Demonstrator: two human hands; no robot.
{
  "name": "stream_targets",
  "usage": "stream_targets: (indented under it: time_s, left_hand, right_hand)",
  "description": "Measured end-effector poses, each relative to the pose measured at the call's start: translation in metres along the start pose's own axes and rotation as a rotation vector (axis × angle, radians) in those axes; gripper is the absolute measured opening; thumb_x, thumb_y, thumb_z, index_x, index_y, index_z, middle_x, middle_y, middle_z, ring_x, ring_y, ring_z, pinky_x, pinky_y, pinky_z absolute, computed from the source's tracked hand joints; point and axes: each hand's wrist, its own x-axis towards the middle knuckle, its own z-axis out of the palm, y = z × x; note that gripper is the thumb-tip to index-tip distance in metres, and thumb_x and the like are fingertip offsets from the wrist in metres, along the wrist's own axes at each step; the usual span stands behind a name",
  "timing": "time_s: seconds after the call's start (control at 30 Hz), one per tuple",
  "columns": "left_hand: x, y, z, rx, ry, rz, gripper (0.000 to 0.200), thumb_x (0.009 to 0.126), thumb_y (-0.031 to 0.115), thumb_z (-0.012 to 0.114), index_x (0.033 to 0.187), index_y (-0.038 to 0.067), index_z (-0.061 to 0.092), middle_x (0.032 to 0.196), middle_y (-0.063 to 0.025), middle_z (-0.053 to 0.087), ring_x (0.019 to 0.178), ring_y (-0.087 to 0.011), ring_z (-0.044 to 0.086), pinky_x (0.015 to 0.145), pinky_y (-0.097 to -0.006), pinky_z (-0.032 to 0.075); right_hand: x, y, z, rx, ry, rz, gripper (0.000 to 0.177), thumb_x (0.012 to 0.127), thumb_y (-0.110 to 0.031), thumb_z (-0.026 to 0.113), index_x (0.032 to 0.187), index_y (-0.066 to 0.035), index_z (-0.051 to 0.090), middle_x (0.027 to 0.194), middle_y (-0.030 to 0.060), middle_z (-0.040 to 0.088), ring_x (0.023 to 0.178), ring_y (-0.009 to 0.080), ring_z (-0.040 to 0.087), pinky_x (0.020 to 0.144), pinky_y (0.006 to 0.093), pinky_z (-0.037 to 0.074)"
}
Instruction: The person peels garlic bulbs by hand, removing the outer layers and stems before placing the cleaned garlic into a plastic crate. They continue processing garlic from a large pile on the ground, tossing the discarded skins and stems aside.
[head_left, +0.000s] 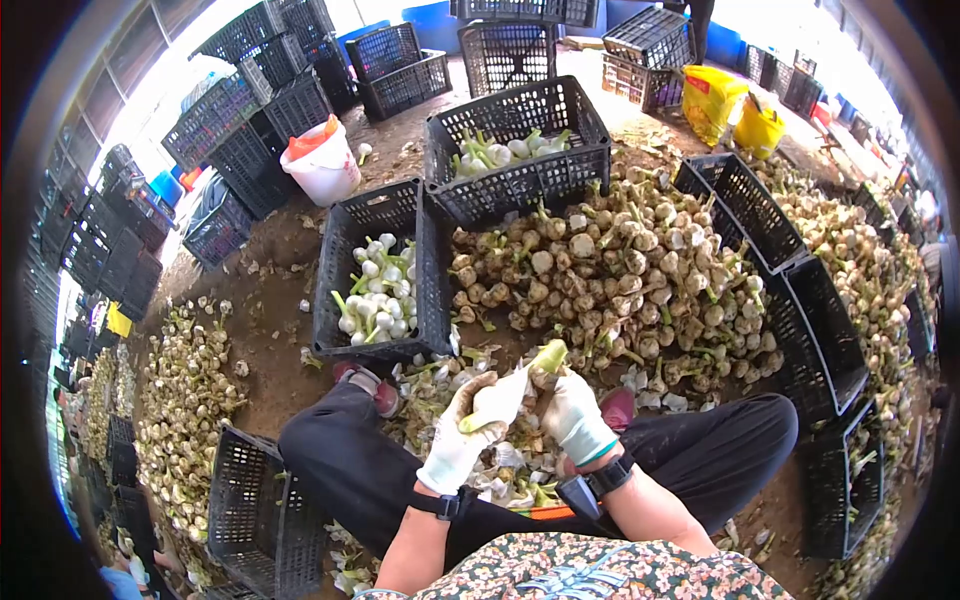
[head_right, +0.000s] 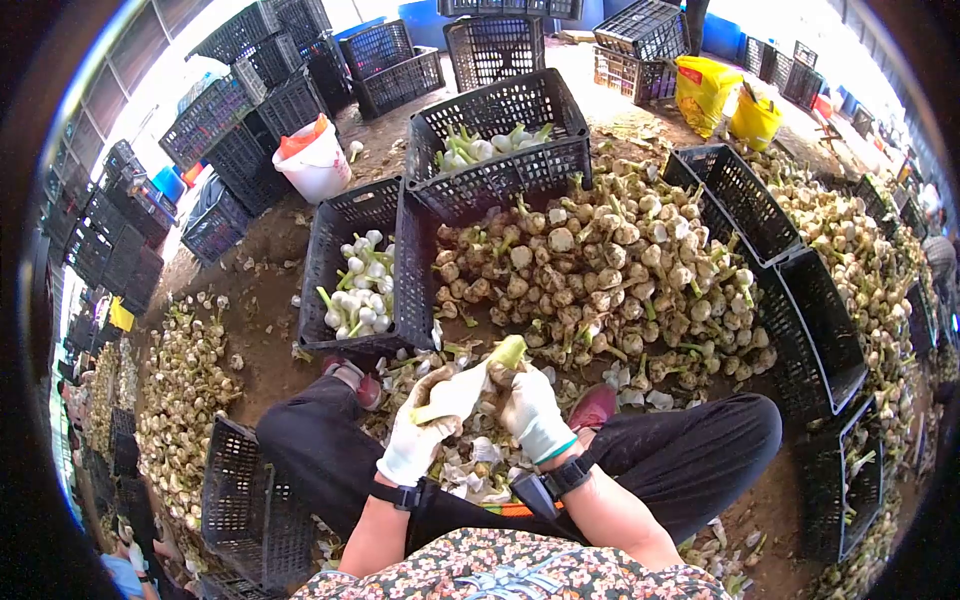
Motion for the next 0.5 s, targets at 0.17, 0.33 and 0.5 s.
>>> stream_targets:
  time_s: [0.17, 0.33, 0.5]
  left_hand:
    - [-0.005, -0.008, -0.008, -0.048, -0.017, 0.076, 0.065, 0.079, -0.008, 0.07, 0.138, 0.006, 0.046, 0.127, -0.0043, 0.055, 0.112, -0.0155, 0.056, 0.086, -0.0273, 0.052]
    - [-0.001, -0.022, -0.02, -0.275, 0.084, 0.196, 0.052, 0.086, 0.0, 0.07, 0.134, 0.003, 0.05, 0.127, -0.009, 0.059, 0.112, -0.019, 0.06, 0.091, -0.0297, 0.052]
    - [-0.007, -0.026, -0.022, -0.319, 0.043, 0.21, 0.056, 0.088, 0.003, 0.068, 0.139, 0.003, 0.045, 0.13, -0.0123, 0.058, 0.117, -0.0201, 0.057, 0.097, -0.0332, 0.048]
  right_hand:
    - [0.01, -0.002, -0.011, -0.136, 0.03, -0.018, 0.023, 0.087, 0.006, 0.056, 0.108, -0.003, 0.058, 0.088, 0.0072, 0.064, 0.077, 0.0243, 0.065, 0.062, 0.0422, 0.056]
    - [0.005, 0.009, -0.001, -0.02, 0.058, -0.15, 0.022, 0.09, 0.007, 0.055, 0.11, 0.0, 0.059, 0.094, 0.0064, 0.065, 0.082, 0.0213, 0.064, 0.078, 0.034, 0.055]
    - [0.046, 0.001, -0.061, -0.116, 0.336, -0.26, 0.026, 0.089, 0.006, 0.055, 0.113, -0.003, 0.06, 0.094, 0.0056, 0.065, 0.079, 0.0215, 0.064, 0.073, 0.0361, 0.055]
